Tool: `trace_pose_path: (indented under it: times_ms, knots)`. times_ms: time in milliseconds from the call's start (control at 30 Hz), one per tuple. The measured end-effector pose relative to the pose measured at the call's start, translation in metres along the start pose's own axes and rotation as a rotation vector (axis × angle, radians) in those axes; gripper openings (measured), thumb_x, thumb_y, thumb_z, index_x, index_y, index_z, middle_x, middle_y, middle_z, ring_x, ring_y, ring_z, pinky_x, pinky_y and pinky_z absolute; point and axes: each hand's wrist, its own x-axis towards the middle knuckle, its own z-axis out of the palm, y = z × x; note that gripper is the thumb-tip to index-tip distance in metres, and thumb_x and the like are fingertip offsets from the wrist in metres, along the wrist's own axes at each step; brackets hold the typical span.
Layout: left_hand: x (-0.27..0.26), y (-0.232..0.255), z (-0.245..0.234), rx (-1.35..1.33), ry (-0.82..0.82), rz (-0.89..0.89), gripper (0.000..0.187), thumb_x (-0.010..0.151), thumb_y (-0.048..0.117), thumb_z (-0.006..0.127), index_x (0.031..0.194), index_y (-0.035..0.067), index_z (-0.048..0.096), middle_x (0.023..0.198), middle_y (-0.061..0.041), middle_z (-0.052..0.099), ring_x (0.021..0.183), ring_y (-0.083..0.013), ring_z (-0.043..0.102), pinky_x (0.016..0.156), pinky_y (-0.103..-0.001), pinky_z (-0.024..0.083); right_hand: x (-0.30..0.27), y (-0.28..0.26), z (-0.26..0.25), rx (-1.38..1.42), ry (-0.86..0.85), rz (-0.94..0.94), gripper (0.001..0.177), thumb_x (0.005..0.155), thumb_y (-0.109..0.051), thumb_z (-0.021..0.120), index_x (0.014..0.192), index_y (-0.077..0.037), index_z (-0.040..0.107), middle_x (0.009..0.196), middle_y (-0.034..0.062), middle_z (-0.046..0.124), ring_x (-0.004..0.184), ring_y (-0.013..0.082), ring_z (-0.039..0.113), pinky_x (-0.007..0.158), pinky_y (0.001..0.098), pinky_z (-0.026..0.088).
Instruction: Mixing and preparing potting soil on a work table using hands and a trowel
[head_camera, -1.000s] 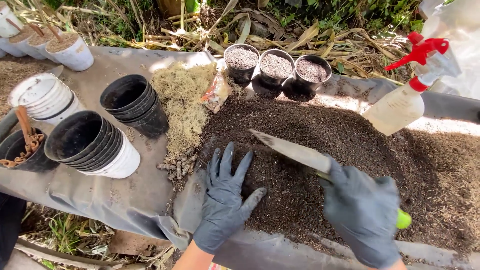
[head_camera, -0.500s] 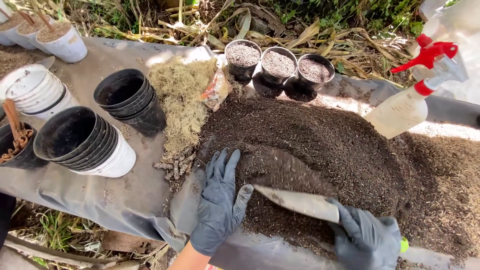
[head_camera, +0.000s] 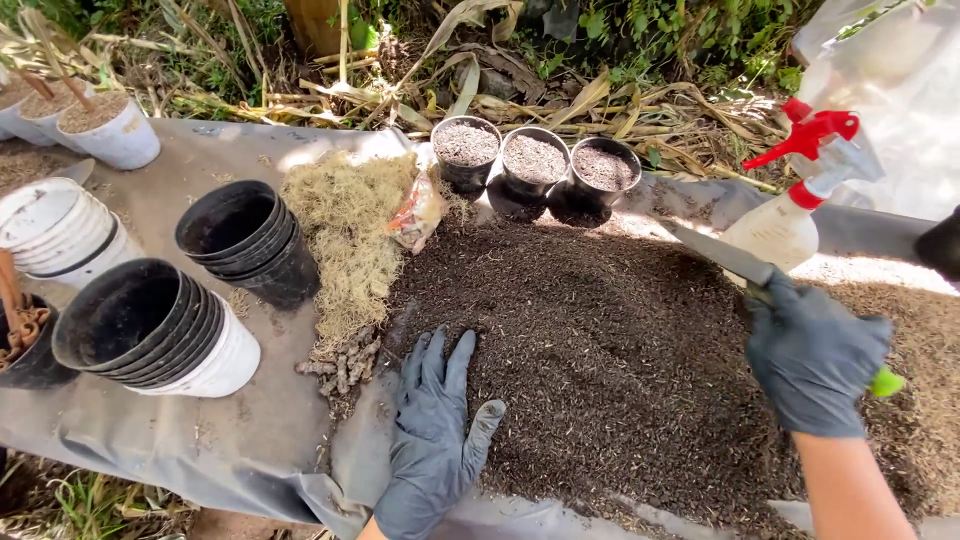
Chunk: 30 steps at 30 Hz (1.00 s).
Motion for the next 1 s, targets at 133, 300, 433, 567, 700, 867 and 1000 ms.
trace_pose_path:
  times_ms: [133,300,433,567,700,867,1000]
  knots:
    - [0.000,-0.001,0.002,-0.037,-0.035,-0.026,0.084,0.092,0.074,0.026,0.164,0.031,0.018,0.171,-0.012,0.018,0.154,-0.0387,0.015,0.117,-0.064,0.007,0.009,-0.025,0.000,0.059,-0.217,-0.050,0.034,0.117,-0.043,0.034,0.103,-0.029,0.062,0.065,-0.0076,0.057,0.049,0.0156,0.052,0.065,0.0307,0.044]
    - [0.002,-0.006,0.012,0.149,0.001,0.010,0.092,0.089,0.081,0.026,0.165,0.031,0.020,0.166,-0.014,0.028,0.149,-0.0394,0.026,0.114,-0.061,0.021,0.033,-0.029,-0.059,0.400,-0.811,0.122,0.040,0.099,-0.041,0.037,0.102,-0.024,0.073,0.076,0.0105,0.077,0.075,0.0287,0.073,0.081,0.0379,0.057]
    - [0.002,-0.029,0.056,0.402,0.002,-0.033,0.087,0.085,0.046,0.048,0.164,0.038,0.015,0.163,-0.008,0.033,0.145,-0.0327,0.034,0.110,-0.052,0.033,0.030,-0.021,-0.078,0.563,-0.853,0.265,0.049,0.099,-0.062,0.045,0.137,-0.039,0.066,0.084,0.0077,0.082,0.066,0.0242,0.065,0.064,0.0320,0.049]
    - [0.001,-0.003,0.002,0.059,0.016,0.066,0.087,0.094,0.072,0.035,0.165,0.023,0.022,0.163,-0.023,0.029,0.148,-0.0438,0.026,0.115,-0.059,0.023,0.017,-0.009,-0.055,0.794,-0.440,0.270,0.042,0.093,-0.042,0.077,0.131,-0.024,0.075,0.090,0.0014,0.080,0.069,0.0196,0.070,0.069,0.0394,0.059]
    - [0.001,-0.003,0.003,0.025,0.031,0.064,0.087,0.094,0.071,0.037,0.164,0.022,0.023,0.164,-0.022,0.028,0.149,-0.0424,0.025,0.116,-0.059,0.021,0.043,-0.025,-0.030,0.372,-0.160,0.032,0.041,0.108,-0.062,0.050,0.137,-0.044,0.073,0.050,-0.0001,0.067,0.055,0.0253,0.061,0.079,0.0365,0.050]
    - [0.001,-0.002,0.001,0.041,-0.031,0.027,0.089,0.094,0.075,0.034,0.165,0.023,0.022,0.164,-0.021,0.026,0.148,-0.0424,0.023,0.115,-0.060,0.020,0.062,-0.066,-0.017,0.368,-0.509,-0.100,0.043,0.100,-0.047,0.040,0.124,-0.034,0.073,0.052,0.0028,0.063,0.065,0.0270,0.065,0.076,0.0349,0.041]
    - [0.002,-0.017,0.039,0.659,0.043,-0.022,0.139,0.058,0.117,0.015,0.167,0.031,0.008,0.159,-0.006,0.038,0.142,-0.0276,0.039,0.110,-0.042,0.040,0.082,-0.084,-0.059,0.519,-0.791,-0.061,0.046,0.094,-0.045,0.039,0.128,-0.039,0.070,0.062,0.0103,0.066,0.062,0.0278,0.062,0.065,0.0358,0.051]
